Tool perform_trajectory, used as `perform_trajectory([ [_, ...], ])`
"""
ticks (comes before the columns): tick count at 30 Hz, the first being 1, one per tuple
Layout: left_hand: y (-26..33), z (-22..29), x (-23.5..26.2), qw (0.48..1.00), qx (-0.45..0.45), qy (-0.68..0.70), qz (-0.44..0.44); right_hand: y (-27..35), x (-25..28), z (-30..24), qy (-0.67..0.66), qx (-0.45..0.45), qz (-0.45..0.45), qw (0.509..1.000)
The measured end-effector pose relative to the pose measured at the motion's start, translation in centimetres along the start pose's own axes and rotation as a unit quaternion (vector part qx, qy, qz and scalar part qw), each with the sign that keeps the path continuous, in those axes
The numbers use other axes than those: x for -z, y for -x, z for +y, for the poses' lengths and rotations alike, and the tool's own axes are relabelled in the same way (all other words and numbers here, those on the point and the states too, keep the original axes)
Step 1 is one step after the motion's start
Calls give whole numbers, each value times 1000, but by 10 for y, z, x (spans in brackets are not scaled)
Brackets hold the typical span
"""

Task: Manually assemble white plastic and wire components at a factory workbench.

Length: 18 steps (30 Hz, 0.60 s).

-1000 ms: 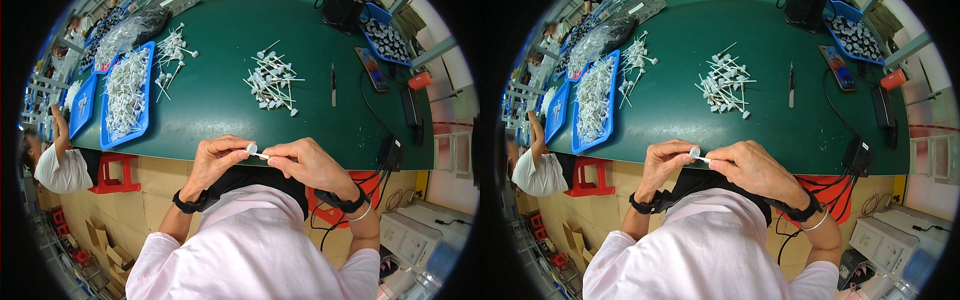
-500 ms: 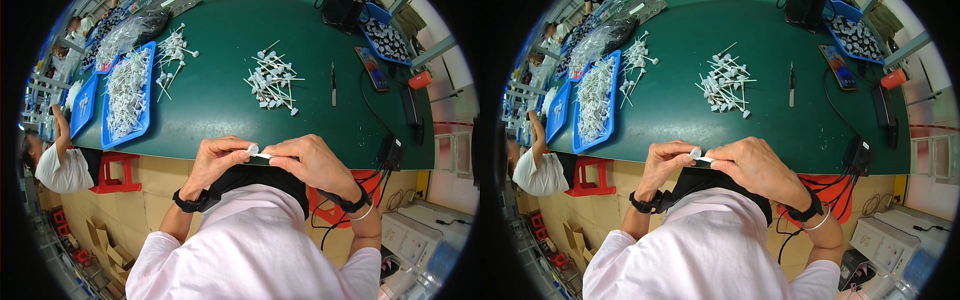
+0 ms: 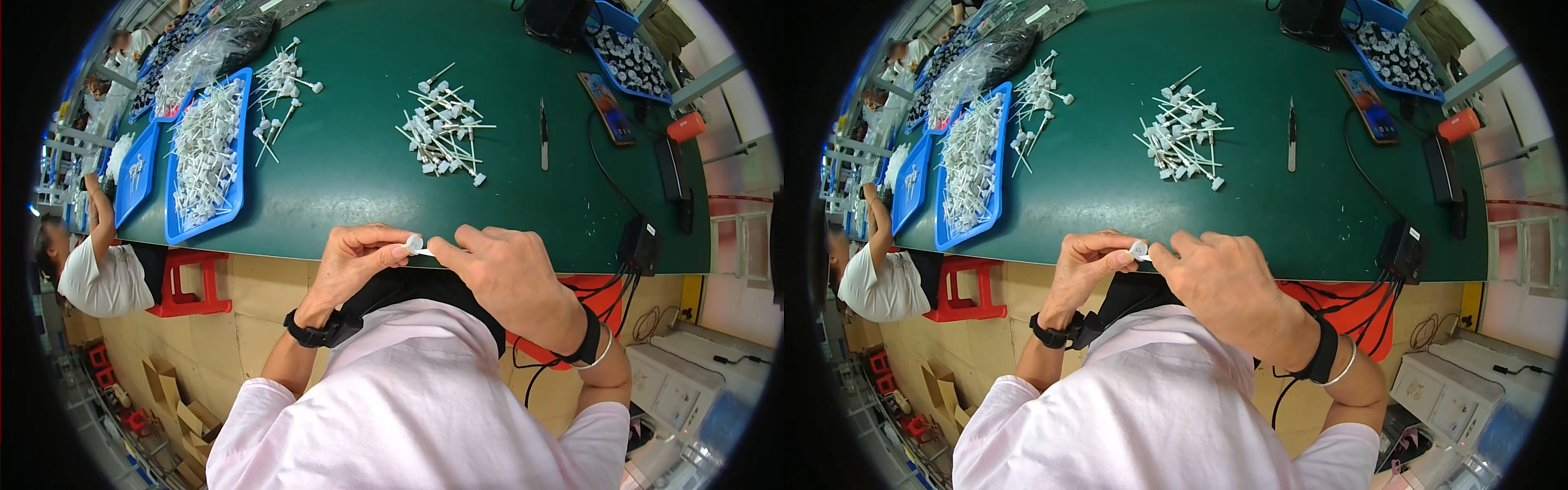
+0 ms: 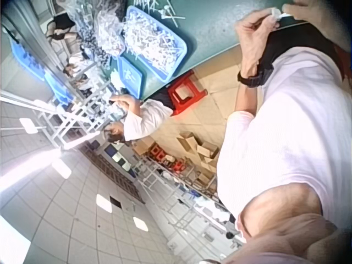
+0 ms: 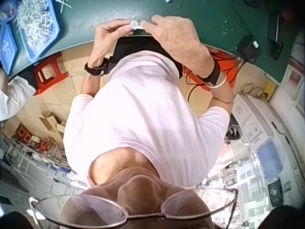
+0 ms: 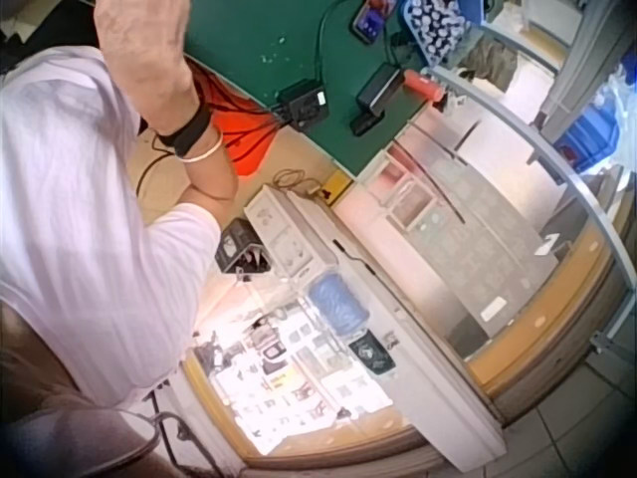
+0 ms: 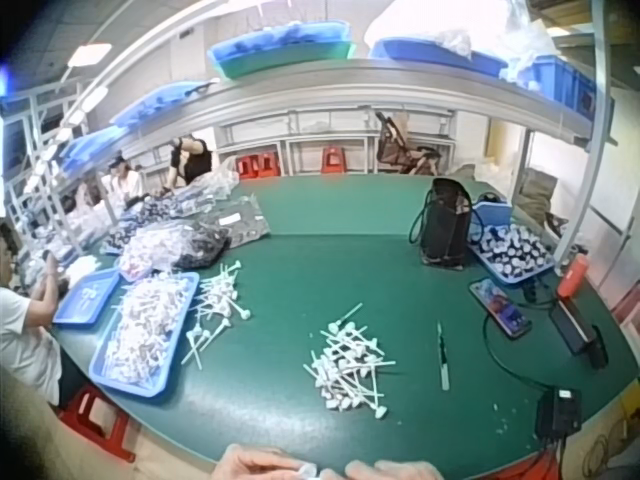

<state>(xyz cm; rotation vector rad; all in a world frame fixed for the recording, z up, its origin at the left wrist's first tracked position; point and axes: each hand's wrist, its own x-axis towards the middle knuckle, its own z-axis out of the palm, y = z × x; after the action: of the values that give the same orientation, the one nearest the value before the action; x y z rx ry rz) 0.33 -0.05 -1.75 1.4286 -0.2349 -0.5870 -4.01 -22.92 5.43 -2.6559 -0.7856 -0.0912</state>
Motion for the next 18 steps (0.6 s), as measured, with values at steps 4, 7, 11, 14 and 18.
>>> perform_trajectory([
  [4, 1, 0, -2, 1000, -4, -20, 21, -3, 3, 6, -16, -4, -37, 999],
  [7, 1, 1, -1, 1000, -16, -4, 24, -2, 11, 11, -106, -36, -7, 994],
  [11, 1, 0, 0, 1000, -20, 0, 17, -2, 0, 9, -136, -45, 13, 990],
  [14, 2, 0, 0, 1000, -22, 4, 19, -1, -4, 9, -137, -40, 10, 990],
  [18, 1, 0, -1, 1000, -20, 7, 20, -1, -4, 9, -137, -47, 8, 989],
])
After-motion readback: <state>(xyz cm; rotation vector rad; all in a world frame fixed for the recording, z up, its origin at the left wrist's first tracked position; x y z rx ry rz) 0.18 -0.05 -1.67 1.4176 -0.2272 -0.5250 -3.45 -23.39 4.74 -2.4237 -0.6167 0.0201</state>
